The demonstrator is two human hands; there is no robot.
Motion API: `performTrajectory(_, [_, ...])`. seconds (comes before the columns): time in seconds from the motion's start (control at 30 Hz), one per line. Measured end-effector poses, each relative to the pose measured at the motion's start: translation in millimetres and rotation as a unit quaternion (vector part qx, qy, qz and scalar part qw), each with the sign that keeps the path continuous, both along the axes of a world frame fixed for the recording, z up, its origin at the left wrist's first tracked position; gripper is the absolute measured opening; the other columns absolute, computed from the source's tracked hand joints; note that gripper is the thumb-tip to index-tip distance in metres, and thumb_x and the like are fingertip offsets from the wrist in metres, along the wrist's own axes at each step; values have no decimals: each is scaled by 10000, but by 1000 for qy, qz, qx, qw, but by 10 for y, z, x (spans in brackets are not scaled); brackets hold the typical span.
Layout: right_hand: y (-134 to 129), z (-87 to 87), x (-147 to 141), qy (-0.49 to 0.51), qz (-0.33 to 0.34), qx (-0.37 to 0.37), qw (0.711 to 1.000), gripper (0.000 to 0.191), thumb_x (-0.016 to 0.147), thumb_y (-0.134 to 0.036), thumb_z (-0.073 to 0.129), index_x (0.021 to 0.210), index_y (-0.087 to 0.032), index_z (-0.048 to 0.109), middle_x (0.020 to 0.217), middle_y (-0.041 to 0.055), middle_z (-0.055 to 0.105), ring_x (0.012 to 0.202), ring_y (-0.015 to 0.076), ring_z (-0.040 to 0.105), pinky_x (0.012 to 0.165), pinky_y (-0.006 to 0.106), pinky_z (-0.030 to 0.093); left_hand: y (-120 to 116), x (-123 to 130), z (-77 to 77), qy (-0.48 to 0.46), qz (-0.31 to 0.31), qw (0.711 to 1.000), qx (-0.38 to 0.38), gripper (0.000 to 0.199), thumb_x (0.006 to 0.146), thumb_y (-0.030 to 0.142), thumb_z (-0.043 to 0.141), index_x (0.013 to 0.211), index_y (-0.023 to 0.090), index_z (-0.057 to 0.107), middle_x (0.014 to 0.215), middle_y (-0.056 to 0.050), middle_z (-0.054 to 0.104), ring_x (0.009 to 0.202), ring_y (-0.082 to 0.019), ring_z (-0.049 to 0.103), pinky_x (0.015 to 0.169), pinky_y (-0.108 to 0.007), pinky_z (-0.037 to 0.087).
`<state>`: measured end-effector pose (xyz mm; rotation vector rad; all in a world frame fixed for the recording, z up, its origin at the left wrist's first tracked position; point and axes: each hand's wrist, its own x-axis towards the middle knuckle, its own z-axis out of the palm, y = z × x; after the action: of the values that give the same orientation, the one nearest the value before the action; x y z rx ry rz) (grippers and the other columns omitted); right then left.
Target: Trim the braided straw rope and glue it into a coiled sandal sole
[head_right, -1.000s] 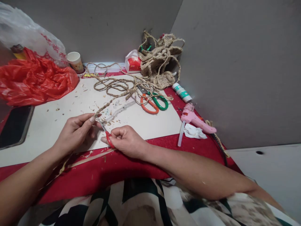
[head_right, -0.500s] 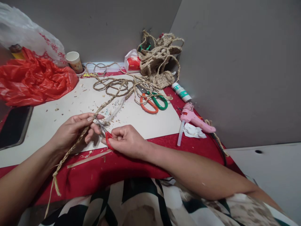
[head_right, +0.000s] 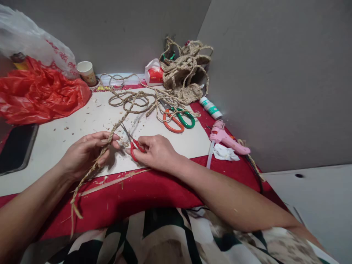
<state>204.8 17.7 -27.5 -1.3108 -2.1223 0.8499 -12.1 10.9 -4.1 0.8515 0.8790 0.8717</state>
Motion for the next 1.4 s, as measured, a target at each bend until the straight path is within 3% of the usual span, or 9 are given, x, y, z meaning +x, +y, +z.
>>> performTrajectory(0.2, [-36, 53, -35, -111, 9, 45, 993, 319, 775, -398, 546, 585, -201, 382, 511, -58, 343, 493, 85, 261, 520, 261, 182, -15, -2, 14, 16, -34, 999, -3, 203, 770, 101, 522, 931, 94, 646, 611, -30, 644, 324, -37, 368, 335, -152, 283])
performTrajectory(0.37, [-46, 75, -27, -148, 21, 66, 987, 336, 795, -430, 524, 580, -193, 421, 509, -57, 340, 494, 85, 255, 535, 271, 166, -32, 7, 10, 26, -22, 999, -19, 133, 850, 174, 558, 947, 134, 639, 514, 16, 583, 303, -18, 232, 306, -130, 186])
performTrajectory(0.77, [-42, 188, 37, -240, 5, 124, 963, 319, 793, -445, 519, 632, -176, 580, 527, -1, 503, 514, 113, 341, 540, 269, 142, -30, 5, 17, 26, -14, 999, -23, 179, 836, 180, 588, 990, 178, 677, 444, 33, 544, 300, -32, 203, 305, -138, 191])
performTrajectory(1.0, [-73, 213, 43, -277, 35, 144, 949, 330, 807, -449, 514, 644, -179, 611, 540, 22, 569, 508, 125, 362, 544, 283, 133, -55, 42, 26, 133, 12, 991, 15, 208, 822, 245, 628, 1004, 169, 694, 421, 52, 490, 313, -32, 236, 319, -138, 158])
performTrajectory(1.4, [-57, 193, 63, -286, 57, 110, 950, 281, 804, -349, 548, 605, -164, 617, 495, -5, 483, 499, 109, 281, 541, 285, 133, -46, 27, -28, 163, 6, 986, 21, 243, 847, 277, 611, 1039, 168, 712, 428, 69, 440, 330, -34, 233, 340, -161, 145])
